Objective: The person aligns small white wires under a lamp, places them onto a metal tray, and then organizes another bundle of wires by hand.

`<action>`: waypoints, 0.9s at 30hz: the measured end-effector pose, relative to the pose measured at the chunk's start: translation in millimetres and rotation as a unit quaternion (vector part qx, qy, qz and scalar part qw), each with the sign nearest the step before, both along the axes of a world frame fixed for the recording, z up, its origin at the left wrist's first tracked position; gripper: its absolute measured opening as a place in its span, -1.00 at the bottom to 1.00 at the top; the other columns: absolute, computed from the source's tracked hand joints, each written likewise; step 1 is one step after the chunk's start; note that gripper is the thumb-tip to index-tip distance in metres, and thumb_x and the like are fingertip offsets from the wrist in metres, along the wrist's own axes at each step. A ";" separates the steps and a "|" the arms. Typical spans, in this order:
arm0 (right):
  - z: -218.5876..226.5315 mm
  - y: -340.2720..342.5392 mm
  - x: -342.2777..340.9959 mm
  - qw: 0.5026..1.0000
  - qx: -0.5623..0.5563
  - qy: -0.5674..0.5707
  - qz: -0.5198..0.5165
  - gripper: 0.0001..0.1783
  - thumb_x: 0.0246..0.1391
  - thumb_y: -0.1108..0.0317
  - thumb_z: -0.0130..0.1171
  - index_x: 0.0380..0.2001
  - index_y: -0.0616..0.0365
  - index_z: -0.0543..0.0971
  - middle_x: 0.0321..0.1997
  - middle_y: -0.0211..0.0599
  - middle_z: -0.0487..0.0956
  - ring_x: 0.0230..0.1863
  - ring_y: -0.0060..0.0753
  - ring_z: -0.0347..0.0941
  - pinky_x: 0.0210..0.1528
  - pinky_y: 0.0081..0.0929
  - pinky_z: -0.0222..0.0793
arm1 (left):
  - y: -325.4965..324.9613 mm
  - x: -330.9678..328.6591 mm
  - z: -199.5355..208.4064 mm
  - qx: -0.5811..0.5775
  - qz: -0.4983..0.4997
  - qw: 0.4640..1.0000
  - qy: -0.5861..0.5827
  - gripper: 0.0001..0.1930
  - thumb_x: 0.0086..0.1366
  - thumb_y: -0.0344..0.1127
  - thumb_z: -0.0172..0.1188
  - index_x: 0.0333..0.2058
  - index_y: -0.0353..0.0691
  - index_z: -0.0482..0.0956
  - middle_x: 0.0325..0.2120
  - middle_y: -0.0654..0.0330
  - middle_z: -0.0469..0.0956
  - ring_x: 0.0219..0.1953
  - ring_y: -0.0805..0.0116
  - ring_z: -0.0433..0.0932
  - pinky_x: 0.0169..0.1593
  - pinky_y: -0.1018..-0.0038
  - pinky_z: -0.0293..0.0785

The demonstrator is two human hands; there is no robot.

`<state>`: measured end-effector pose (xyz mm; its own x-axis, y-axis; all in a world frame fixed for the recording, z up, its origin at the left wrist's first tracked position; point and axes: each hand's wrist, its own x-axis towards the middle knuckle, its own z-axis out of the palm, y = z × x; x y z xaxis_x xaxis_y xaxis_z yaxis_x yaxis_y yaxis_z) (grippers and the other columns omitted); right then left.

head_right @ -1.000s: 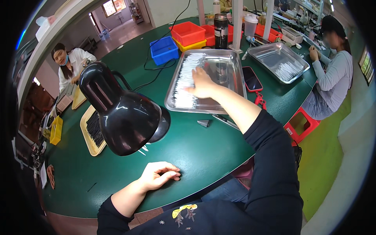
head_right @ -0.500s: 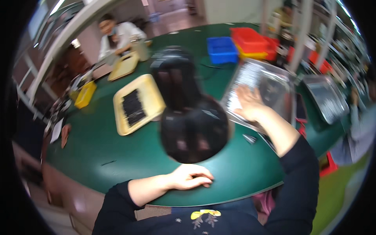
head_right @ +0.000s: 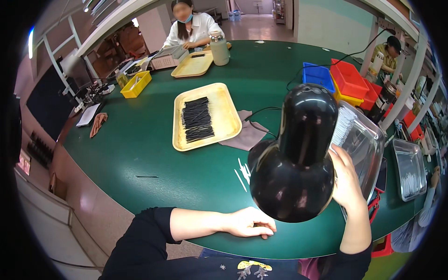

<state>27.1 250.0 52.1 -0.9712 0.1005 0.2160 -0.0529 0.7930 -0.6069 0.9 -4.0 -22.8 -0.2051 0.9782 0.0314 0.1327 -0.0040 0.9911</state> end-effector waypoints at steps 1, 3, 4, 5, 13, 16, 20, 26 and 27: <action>-2.7 7.6 14.3 0.997 0.061 0.051 0.005 -0.44 -0.28 0.42 0.12 -0.07 0.23 0.31 0.04 -0.03 0.24 0.08 -0.05 0.15 0.09 -0.33 0.07 | 3.5 -0.6 2.1 0.003 -0.011 1.000 -0.004 -0.83 0.16 -0.37 -0.03 -0.29 -0.31 0.42 -0.48 0.17 0.50 -0.42 0.49 0.52 -0.31 0.58 0.41; -0.4 13.9 37.0 0.983 0.118 0.141 -0.022 -0.55 -0.25 0.53 0.07 -0.14 0.26 0.37 -0.08 -0.06 0.37 -0.04 -0.08 0.30 0.01 -0.37 0.18 | 4.1 -2.5 8.8 -0.029 -0.013 0.999 0.023 -0.80 0.16 -0.31 -0.02 -0.26 -0.25 0.42 -0.48 0.19 0.53 -0.40 0.53 0.52 -0.29 0.59 0.40; -0.9 23.8 56.1 0.978 0.124 0.156 -0.063 -0.57 -0.23 0.51 0.08 -0.15 0.27 0.38 -0.14 -0.05 0.41 -0.08 -0.11 0.33 -0.01 -0.39 0.19 | 8.6 -2.0 11.8 -0.060 -0.019 0.998 0.025 -0.76 0.15 -0.24 0.01 -0.23 -0.20 0.42 -0.49 0.22 0.54 -0.35 0.55 0.52 -0.25 0.61 0.39; -4.4 34.9 72.4 0.976 0.106 0.161 -0.103 -0.58 -0.21 0.51 0.07 -0.15 0.27 0.38 -0.16 -0.06 0.42 -0.11 -0.14 0.35 -0.03 -0.40 0.21 | 12.5 -3.4 24.3 -0.128 -0.033 0.991 0.016 -0.74 0.17 -0.19 0.00 -0.22 -0.18 0.42 -0.43 0.23 0.53 -0.31 0.57 0.51 -0.22 0.62 0.38; -58.9 104.7 175.2 0.898 -0.044 0.266 -0.349 -0.69 0.00 0.47 -0.06 -0.13 0.30 0.33 -0.26 -0.16 0.46 -0.26 -0.43 0.42 -0.16 -0.55 0.28 | 7.2 7.1 3.6 -0.029 0.088 0.993 -0.078 -0.92 0.07 -0.57 0.05 -0.42 -0.41 0.47 -0.48 0.09 0.51 -0.44 0.37 0.53 -0.33 0.58 0.45; -72.5 142.1 207.8 0.864 -0.147 0.260 -0.406 -0.73 0.02 0.44 -0.06 -0.18 0.31 0.34 -0.26 -0.21 0.47 -0.27 -0.49 0.41 -0.18 -0.59 0.29 | 9.3 11.7 -6.4 0.052 0.124 0.989 -0.061 -0.84 0.04 -0.63 -0.01 -0.34 -0.41 0.40 -0.45 0.01 0.49 -0.41 0.25 0.53 -0.34 0.46 0.47; -58.9 196.2 226.9 0.865 -0.075 0.249 -0.428 -0.82 -0.04 0.44 0.00 -0.34 0.31 0.45 -0.40 -0.26 0.52 -0.35 -0.56 0.43 -0.27 -0.65 0.31 | 19.6 16.8 -7.8 0.086 0.164 0.982 0.029 -0.77 0.00 -0.63 0.01 -0.29 -0.37 0.36 -0.42 0.02 0.48 -0.40 0.27 0.52 -0.33 0.49 0.45; -24.1 277.7 206.0 0.881 0.042 0.121 -0.455 -0.79 -0.18 0.42 0.08 -0.40 0.26 0.50 -0.38 -0.13 0.52 -0.32 -0.28 0.46 -0.24 -0.47 0.34 | 24.8 18.6 -6.0 0.063 0.167 0.973 0.147 -0.71 -0.05 -0.61 0.06 -0.27 -0.36 0.34 -0.38 0.04 0.45 -0.41 0.30 0.51 -0.34 0.53 0.44; -21.3 288.5 201.1 0.882 0.043 0.124 -0.452 -0.79 -0.18 0.42 0.08 -0.40 0.26 0.50 -0.38 -0.13 0.52 -0.32 -0.28 0.46 -0.24 -0.47 0.34 | 26.1 18.5 -6.5 0.058 0.175 0.973 0.140 -0.71 -0.05 -0.61 0.06 -0.27 -0.36 0.34 -0.40 0.03 0.45 -0.42 0.30 0.52 -0.36 0.54 0.44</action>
